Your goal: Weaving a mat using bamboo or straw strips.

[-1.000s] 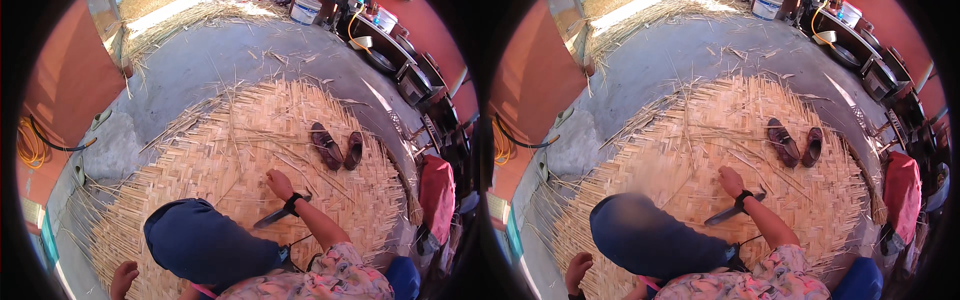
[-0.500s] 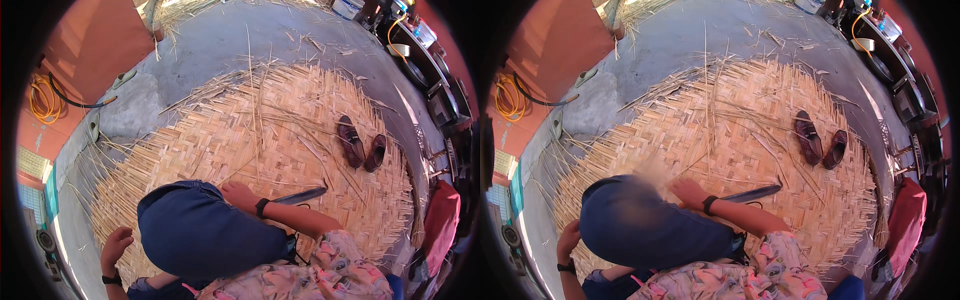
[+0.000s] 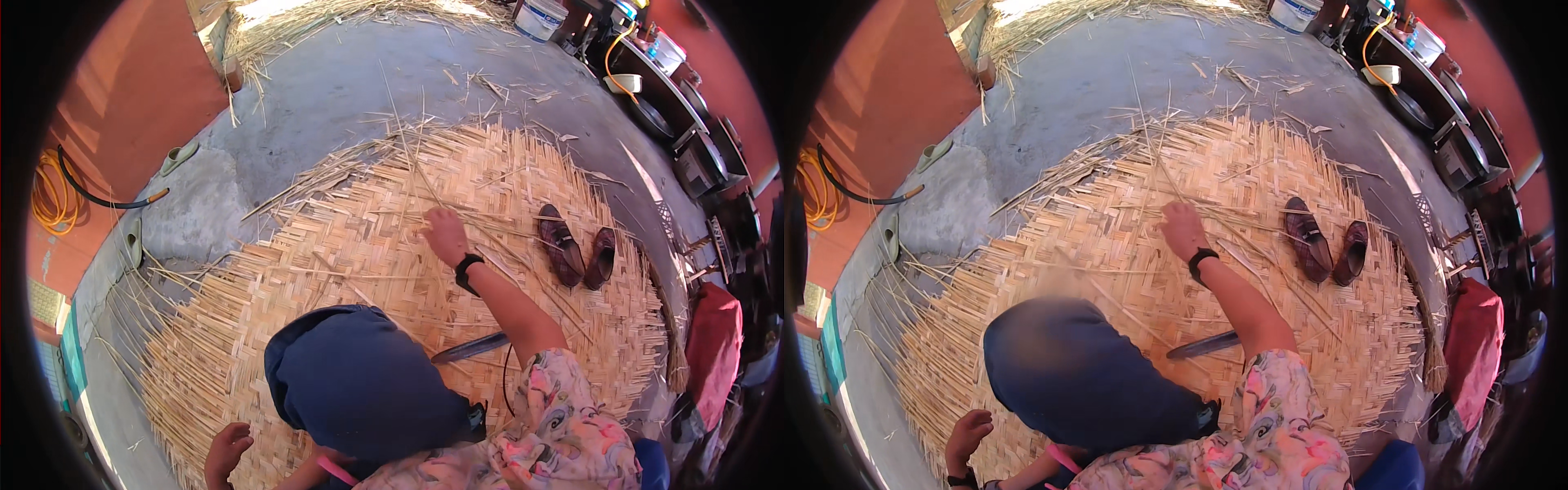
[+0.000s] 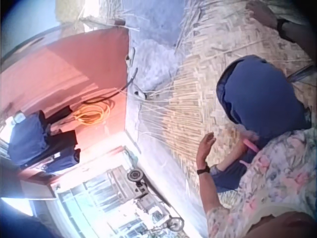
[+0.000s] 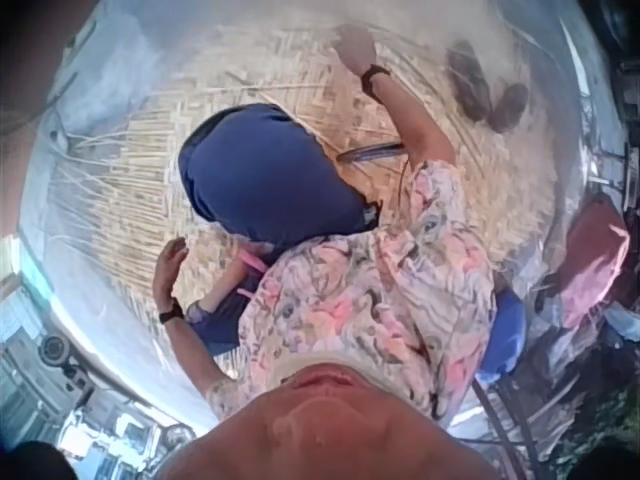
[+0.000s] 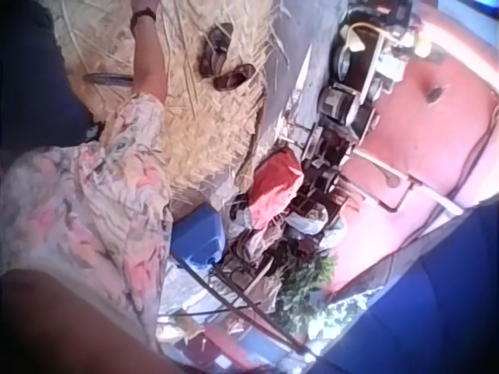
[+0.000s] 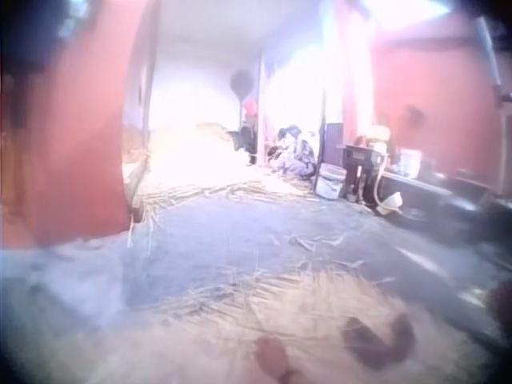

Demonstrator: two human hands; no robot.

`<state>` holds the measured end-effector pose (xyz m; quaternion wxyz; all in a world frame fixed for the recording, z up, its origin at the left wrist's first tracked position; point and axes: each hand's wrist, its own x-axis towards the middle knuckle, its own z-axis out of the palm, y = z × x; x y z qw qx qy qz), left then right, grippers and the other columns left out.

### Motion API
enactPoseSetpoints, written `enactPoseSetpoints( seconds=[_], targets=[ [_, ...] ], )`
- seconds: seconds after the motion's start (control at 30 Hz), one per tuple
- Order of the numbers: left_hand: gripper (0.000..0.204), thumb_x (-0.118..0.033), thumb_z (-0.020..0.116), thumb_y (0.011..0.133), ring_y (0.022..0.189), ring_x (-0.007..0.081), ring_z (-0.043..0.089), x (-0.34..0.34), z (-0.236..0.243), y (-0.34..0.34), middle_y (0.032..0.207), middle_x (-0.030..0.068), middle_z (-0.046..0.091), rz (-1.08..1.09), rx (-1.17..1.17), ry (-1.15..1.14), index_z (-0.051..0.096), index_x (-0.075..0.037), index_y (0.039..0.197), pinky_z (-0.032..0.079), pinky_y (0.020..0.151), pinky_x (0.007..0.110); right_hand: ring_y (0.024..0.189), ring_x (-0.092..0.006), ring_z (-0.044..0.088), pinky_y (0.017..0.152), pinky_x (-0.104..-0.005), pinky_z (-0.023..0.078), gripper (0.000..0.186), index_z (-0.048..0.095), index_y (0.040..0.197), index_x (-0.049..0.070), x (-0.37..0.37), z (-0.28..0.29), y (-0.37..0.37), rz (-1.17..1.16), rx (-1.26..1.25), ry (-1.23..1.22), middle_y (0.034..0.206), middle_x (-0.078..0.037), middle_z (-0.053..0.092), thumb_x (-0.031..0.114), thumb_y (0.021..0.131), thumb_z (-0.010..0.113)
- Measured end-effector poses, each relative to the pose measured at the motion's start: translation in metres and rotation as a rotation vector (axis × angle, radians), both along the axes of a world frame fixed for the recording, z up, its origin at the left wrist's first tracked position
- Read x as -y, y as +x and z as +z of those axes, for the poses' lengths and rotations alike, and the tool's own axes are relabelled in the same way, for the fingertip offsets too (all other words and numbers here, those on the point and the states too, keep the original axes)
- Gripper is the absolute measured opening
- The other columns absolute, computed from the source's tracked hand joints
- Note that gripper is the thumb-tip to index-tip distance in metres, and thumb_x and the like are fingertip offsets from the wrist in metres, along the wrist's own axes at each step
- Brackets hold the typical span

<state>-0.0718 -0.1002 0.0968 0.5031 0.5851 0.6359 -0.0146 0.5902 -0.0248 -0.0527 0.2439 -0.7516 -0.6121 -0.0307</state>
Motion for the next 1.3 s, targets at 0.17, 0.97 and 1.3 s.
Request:
enactPoseSetpoints(
  seconds=[0.17,0.97,1.3],
  targets=[
    [0.038,-0.009,0.071,0.085,0.107,0.0213,0.064,-0.028,-0.023,0.014,0.112,0.0137,0.068,0.012,0.050,-0.030,0.061,0.000,0.120,0.051,0.091,0.033,0.117,-0.0282,0.056,0.096,-0.0432,0.042,0.026,0.062,0.114,0.012,0.033,-0.029,0.144,-0.551,0.281,-0.395,0.114,-0.009,0.068,0.016,0.095,0.045],
    [0.025,-0.014,0.064,0.092,0.094,0.0175,0.064,0.331,-0.085,-0.151,0.101,0.0122,0.070,0.825,-0.153,0.775,0.064,0.001,0.113,0.051,0.079,0.031,0.089,-0.0321,0.060,0.075,-0.0443,0.049,0.019,0.060,0.102,0.011,0.003,0.082,-0.217,0.417,0.246,-0.031,0.098,-0.014,0.060,0.025,0.093,0.052],
    [0.024,-0.005,0.063,0.092,0.103,0.0265,0.066,0.325,-0.054,-0.067,0.114,0.0178,0.069,0.872,0.234,0.780,0.063,-0.001,0.116,0.051,0.088,0.035,0.089,-0.0263,0.054,0.080,-0.0441,0.046,0.025,0.052,0.092,0.019,0.103,-0.015,-0.458,0.793,-0.692,-0.401,0.107,-0.008,0.055,0.038,0.098,0.038]
  ],
)
